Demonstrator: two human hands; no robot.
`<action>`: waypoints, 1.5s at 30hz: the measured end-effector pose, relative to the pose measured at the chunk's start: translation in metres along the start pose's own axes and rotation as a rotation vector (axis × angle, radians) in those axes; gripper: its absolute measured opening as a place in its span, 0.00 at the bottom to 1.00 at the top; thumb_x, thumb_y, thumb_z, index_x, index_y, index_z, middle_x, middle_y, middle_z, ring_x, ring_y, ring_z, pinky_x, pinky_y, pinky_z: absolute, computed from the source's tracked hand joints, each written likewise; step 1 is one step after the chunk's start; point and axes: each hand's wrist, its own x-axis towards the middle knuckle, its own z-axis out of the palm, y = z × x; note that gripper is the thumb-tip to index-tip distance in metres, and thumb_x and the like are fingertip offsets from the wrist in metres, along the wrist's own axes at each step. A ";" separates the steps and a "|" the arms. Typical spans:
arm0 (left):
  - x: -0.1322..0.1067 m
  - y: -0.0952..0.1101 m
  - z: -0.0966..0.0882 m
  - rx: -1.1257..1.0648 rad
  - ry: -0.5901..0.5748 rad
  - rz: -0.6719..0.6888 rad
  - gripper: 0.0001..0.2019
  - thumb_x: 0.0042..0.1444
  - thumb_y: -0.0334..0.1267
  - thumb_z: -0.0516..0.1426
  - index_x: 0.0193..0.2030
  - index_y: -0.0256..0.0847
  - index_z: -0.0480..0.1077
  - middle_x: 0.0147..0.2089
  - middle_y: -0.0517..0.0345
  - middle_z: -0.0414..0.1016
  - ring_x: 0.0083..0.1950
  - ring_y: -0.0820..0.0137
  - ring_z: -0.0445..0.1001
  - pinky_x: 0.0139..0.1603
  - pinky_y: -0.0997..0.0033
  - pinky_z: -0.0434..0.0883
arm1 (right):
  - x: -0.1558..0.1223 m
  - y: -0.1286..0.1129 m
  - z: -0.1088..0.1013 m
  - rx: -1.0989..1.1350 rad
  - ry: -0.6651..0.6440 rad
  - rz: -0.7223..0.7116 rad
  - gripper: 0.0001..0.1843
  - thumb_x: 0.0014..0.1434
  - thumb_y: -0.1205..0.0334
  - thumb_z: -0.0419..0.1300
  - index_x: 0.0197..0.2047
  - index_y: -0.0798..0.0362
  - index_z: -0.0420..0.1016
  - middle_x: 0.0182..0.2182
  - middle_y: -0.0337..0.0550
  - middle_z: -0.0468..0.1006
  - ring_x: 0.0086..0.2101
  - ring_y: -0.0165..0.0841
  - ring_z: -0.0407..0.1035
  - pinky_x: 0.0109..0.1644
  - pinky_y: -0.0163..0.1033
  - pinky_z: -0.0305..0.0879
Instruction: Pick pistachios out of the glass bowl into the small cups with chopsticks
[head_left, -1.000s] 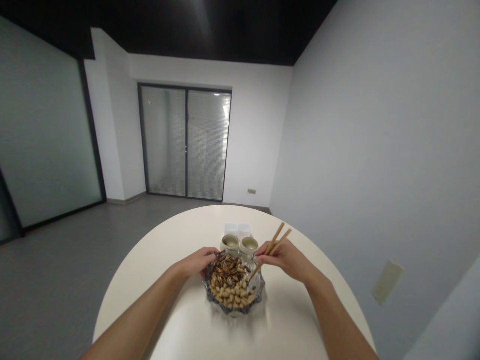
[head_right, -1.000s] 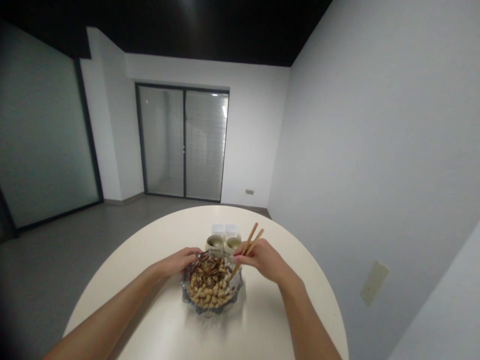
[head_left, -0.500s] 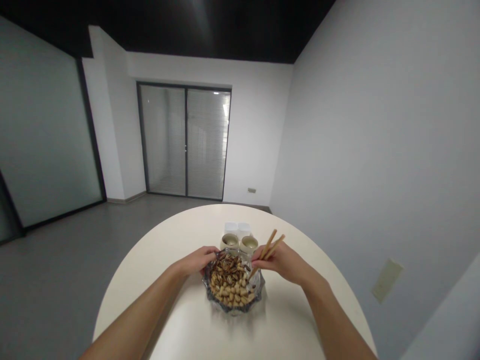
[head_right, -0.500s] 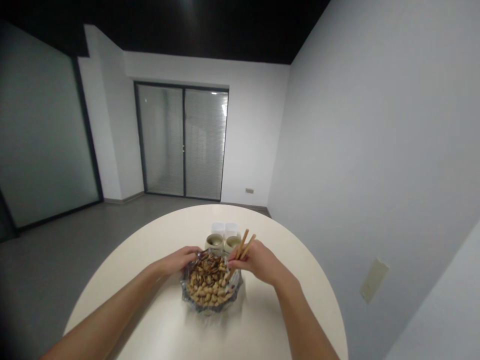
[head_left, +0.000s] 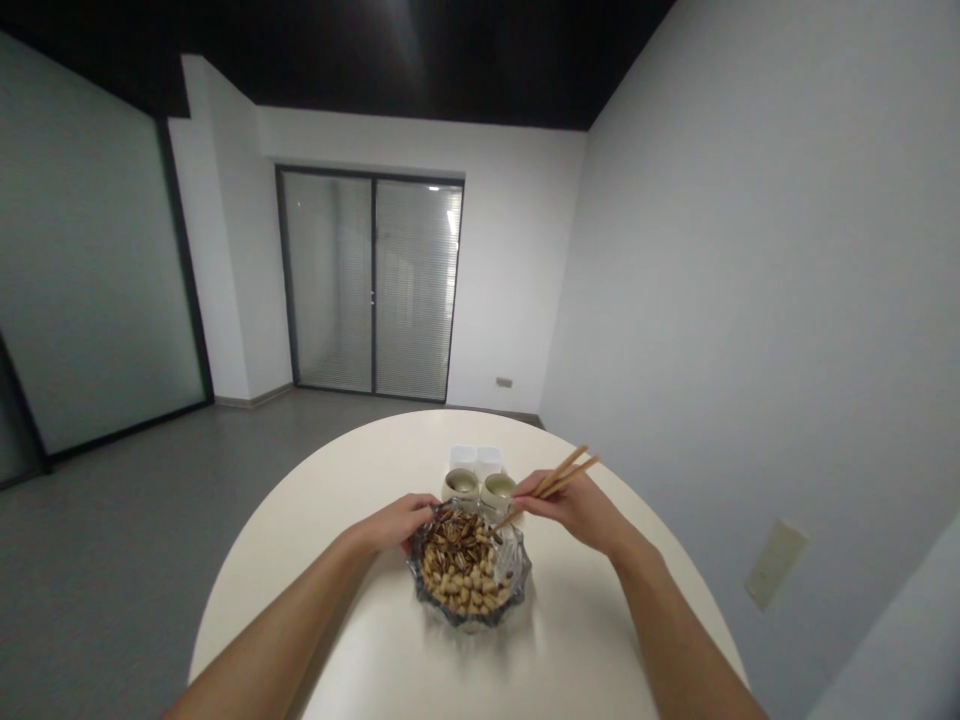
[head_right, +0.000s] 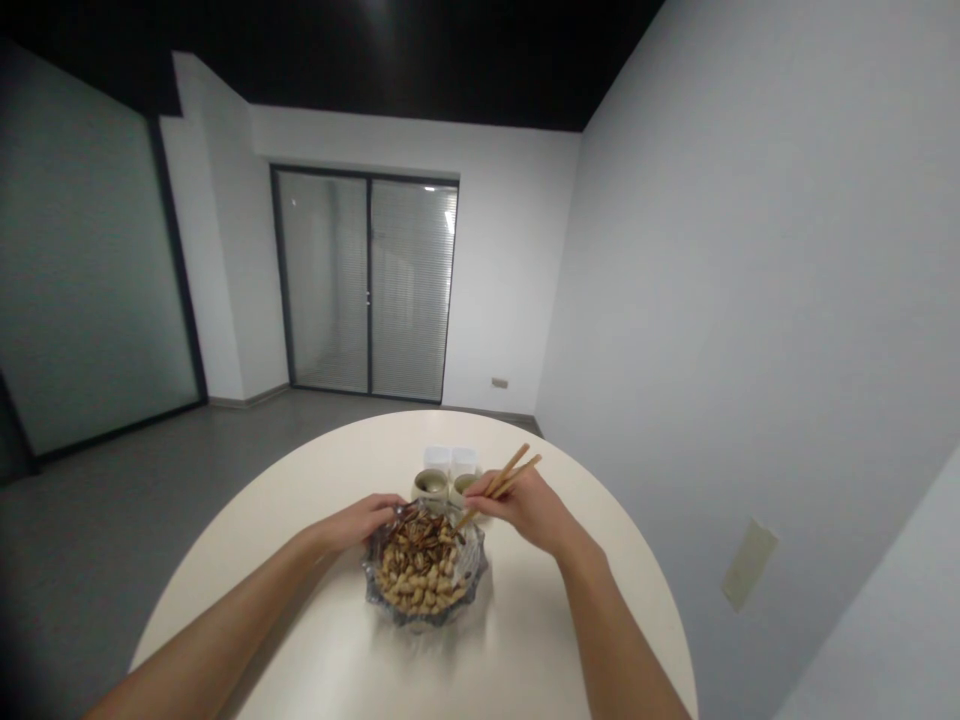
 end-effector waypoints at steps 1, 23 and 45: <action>0.001 -0.001 0.000 0.003 0.001 0.002 0.23 0.48 0.49 0.57 0.46 0.37 0.78 0.38 0.53 0.77 0.33 0.65 0.73 0.24 0.75 0.64 | 0.005 0.000 -0.001 -0.008 0.026 -0.034 0.20 0.63 0.42 0.69 0.40 0.51 0.88 0.35 0.47 0.88 0.36 0.41 0.81 0.43 0.43 0.77; 0.000 0.003 -0.002 0.010 -0.007 0.012 0.24 0.47 0.51 0.56 0.45 0.38 0.77 0.39 0.54 0.76 0.35 0.65 0.72 0.24 0.76 0.63 | 0.040 0.038 0.023 0.008 0.350 -0.019 0.17 0.62 0.44 0.68 0.38 0.49 0.86 0.34 0.46 0.88 0.36 0.42 0.83 0.42 0.43 0.79; -0.002 0.002 0.001 -0.011 0.014 0.003 0.23 0.49 0.50 0.58 0.45 0.37 0.78 0.37 0.55 0.77 0.33 0.65 0.72 0.25 0.74 0.64 | 0.001 0.021 0.001 0.157 0.090 0.203 0.23 0.55 0.40 0.73 0.36 0.55 0.86 0.29 0.46 0.85 0.30 0.36 0.77 0.36 0.39 0.74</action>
